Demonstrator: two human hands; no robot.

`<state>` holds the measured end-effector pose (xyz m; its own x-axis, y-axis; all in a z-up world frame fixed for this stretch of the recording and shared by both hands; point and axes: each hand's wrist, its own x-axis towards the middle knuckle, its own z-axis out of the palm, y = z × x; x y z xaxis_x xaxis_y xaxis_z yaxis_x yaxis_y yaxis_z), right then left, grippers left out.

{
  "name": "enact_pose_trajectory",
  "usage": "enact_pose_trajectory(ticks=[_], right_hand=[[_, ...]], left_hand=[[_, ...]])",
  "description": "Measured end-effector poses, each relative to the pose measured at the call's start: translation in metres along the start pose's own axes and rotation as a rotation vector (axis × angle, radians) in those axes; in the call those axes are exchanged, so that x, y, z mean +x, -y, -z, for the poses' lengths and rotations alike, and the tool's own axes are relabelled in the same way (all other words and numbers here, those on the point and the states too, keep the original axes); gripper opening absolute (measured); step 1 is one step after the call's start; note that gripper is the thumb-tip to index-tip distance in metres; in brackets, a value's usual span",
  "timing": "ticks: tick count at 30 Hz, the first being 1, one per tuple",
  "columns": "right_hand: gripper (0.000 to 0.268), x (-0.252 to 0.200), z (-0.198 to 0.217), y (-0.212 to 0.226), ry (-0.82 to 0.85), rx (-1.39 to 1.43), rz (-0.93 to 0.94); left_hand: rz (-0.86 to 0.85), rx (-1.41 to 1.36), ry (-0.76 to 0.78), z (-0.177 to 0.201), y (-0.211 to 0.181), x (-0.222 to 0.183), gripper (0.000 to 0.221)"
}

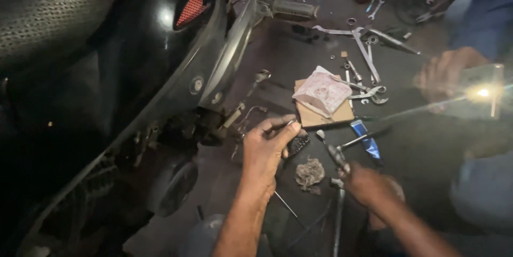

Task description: Replacing or repairing a motorcycle drive chain using various hand tools.

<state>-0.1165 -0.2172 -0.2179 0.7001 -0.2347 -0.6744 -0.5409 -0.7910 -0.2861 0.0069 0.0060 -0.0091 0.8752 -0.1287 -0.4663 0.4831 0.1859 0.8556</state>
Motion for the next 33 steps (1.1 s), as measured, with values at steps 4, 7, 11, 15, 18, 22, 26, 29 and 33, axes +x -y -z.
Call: enact_pose_trajectory(ticks=[4,7,11,15,18,22,26,29,33], right_hand=[[0.038,0.121,-0.170,-0.113,0.131,-0.220,0.086],[0.041,0.125,-0.214,-0.094,0.076,-0.152,0.085],[0.045,0.102,-0.181,-0.029,0.017,-0.119,0.122],[0.041,-0.025,0.046,0.107,-0.268,0.618,0.209],[0.032,-0.096,0.143,0.148,-0.280,0.844,0.291],[0.031,-0.123,0.174,0.150,-0.280,0.545,0.399],[0.031,-0.111,0.163,0.158,-0.239,0.576,0.369],[0.028,-0.096,0.151,0.158,-0.244,0.561,0.445],[0.023,-0.080,0.146,0.161,-0.149,0.659,0.524]], left_hand=[[0.006,0.024,0.016,0.001,-0.004,0.001,0.028],[-0.010,0.081,0.020,0.007,-0.005,0.002,0.029],[-0.018,0.091,0.038,0.009,-0.008,0.003,0.027],[0.007,0.134,0.045,0.007,-0.006,0.004,0.024],[-0.052,0.149,0.094,0.008,0.003,0.003,0.024],[-0.116,0.234,0.162,0.005,0.013,0.005,0.025],[-0.250,0.334,0.111,0.012,0.013,0.007,0.024],[-0.143,0.335,0.040,0.014,0.000,0.007,0.023],[-0.003,0.212,-0.018,0.016,-0.004,0.004,0.019]])
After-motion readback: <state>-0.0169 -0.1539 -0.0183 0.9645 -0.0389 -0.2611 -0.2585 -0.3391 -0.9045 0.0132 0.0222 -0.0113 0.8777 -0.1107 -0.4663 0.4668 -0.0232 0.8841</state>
